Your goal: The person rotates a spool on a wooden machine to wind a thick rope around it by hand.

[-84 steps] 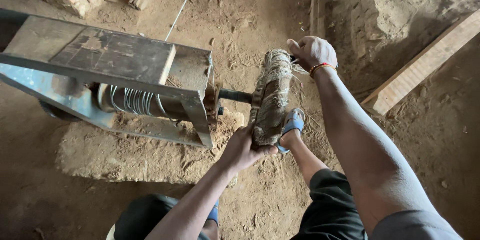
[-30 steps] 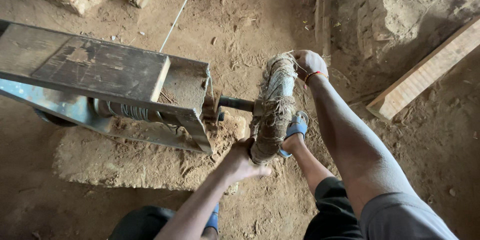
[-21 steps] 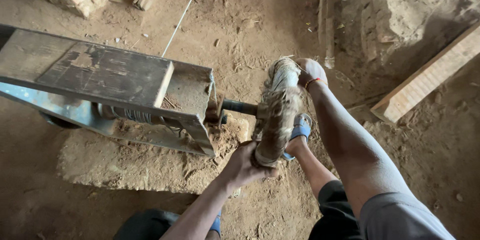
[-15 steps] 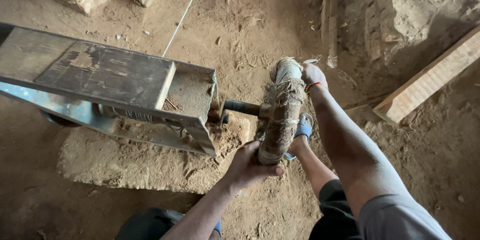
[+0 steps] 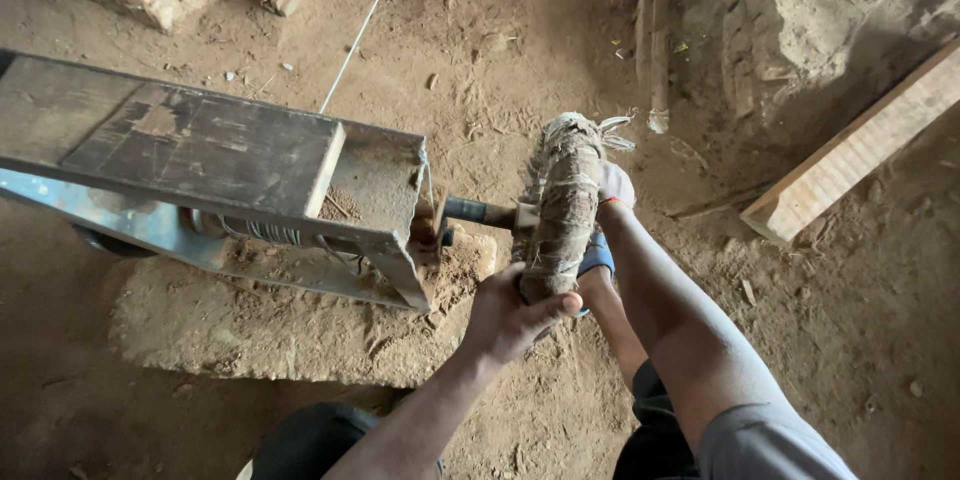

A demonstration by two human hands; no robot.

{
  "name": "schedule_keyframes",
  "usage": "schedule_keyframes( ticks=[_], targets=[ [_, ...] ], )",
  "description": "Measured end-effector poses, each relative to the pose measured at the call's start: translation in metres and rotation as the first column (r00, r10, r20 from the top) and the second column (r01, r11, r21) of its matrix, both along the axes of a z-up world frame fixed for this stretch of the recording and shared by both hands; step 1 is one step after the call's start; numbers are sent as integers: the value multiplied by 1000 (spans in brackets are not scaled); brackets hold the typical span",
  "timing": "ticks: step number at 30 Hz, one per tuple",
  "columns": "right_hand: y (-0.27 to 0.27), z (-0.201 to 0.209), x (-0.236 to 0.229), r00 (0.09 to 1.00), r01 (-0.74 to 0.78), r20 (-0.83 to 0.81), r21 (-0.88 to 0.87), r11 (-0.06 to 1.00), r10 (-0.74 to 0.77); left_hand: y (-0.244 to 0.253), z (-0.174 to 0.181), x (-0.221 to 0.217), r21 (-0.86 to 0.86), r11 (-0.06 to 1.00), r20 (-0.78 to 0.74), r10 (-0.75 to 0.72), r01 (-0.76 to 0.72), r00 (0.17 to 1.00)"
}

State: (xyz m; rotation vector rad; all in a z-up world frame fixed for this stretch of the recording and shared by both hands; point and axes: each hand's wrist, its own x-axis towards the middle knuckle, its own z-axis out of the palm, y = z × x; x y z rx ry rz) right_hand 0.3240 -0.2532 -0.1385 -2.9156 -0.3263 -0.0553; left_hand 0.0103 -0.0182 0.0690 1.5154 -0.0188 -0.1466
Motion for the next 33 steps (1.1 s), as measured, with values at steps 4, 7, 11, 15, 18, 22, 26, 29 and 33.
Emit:
schedule_keyframes(
  ticks=[4,7,11,15,18,22,26,29,33],
  targets=[
    [5,2,-38,979,-12,201,-33,999,18,2,3,-1,-94,995,30,-16,18,999],
    [1,-6,-60,935,-31,350,-71,997,54,0,5,3,-57,998,37,1,2,999],
    [4,-18,-81,968,-14,246,-118,993,42,-3,2,19,-46,999,72,28,-24,997],
    [8,-5,-98,983,-39,173,-106,994,57,-6,-6,31,-87,996,35,38,-35,999],
    [13,7,-113,993,-42,98,-163,986,58,-5,-11,35,-135,991,-82,1,-12,997],
    [23,15,-135,999,-1,47,-187,982,10,-1,-9,47,-98,992,-135,72,-86,988],
    [22,14,-154,1000,4,-10,-103,995,-5,-1,-8,51,-245,969,-47,34,-44,998],
    [19,10,-157,1000,-14,-26,-91,996,12,-1,-5,47,-269,962,20,-43,47,999],
    [17,-7,-162,1000,10,-27,-138,990,-14,6,1,43,-223,962,126,-130,156,983]
  ],
)
